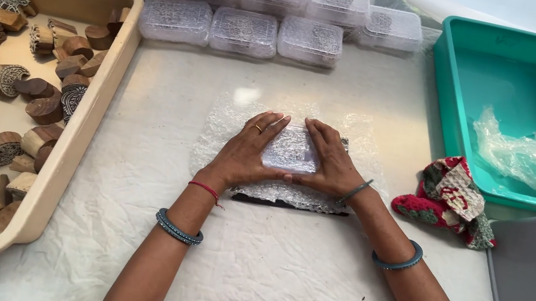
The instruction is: The person retrieves a clear plastic container and wipes it with a cloth. They then pick up a wooden stamp, wipe it, and place it inside the container. The container is closed and wrapped in bubble wrap, which is secured with tape from a dispenser.
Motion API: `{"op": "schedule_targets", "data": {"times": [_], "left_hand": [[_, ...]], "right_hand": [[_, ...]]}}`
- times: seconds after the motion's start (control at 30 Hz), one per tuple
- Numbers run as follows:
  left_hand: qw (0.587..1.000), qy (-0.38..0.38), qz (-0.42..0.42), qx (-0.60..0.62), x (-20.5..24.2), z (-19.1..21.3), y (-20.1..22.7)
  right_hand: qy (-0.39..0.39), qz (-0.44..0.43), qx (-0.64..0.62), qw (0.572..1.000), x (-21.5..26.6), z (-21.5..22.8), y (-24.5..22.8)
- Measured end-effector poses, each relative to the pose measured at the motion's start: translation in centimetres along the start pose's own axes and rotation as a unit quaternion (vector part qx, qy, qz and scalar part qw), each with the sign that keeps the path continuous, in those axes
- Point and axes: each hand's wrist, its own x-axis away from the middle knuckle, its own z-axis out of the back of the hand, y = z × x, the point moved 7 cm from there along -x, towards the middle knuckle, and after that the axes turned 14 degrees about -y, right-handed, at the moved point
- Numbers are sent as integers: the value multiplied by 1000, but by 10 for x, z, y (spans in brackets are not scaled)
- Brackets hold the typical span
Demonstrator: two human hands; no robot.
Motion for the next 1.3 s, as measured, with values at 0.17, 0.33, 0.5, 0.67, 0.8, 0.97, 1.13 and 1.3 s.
{"op": "schedule_targets", "data": {"times": [0.17, 0.33, 0.5, 0.67, 0.8, 0.97, 1.13, 1.3], "left_hand": [[999, -16, -20, 28, 6, 0, -14], [995, -61, 66, 39, 8, -1, -16], [997, -57, 41, 23, 7, -4, -21], [999, -8, -36, 4, 6, -4, -19], [1000, 1, -7, 25, 9, -2, -19], [1000, -14, 13, -20, 13, 0, -15], [999, -39, 30, -11, 11, -7, -25], [997, -56, 47, -26, 8, -4, -23]], "right_hand": [[-17, -45, -39, 998, 12, 8, 4], [-83, -112, 53, 989, 49, 9, 38], [-147, -209, 126, 959, 82, 62, 65], [-10, -44, -100, 994, 5, 88, -16], [-163, 40, -212, 963, -61, 29, -8], [-199, -86, 66, 974, -52, 17, 60], [17, -66, -45, 997, 4, 60, 45], [-75, 41, 16, 996, 4, 27, -3]]}}
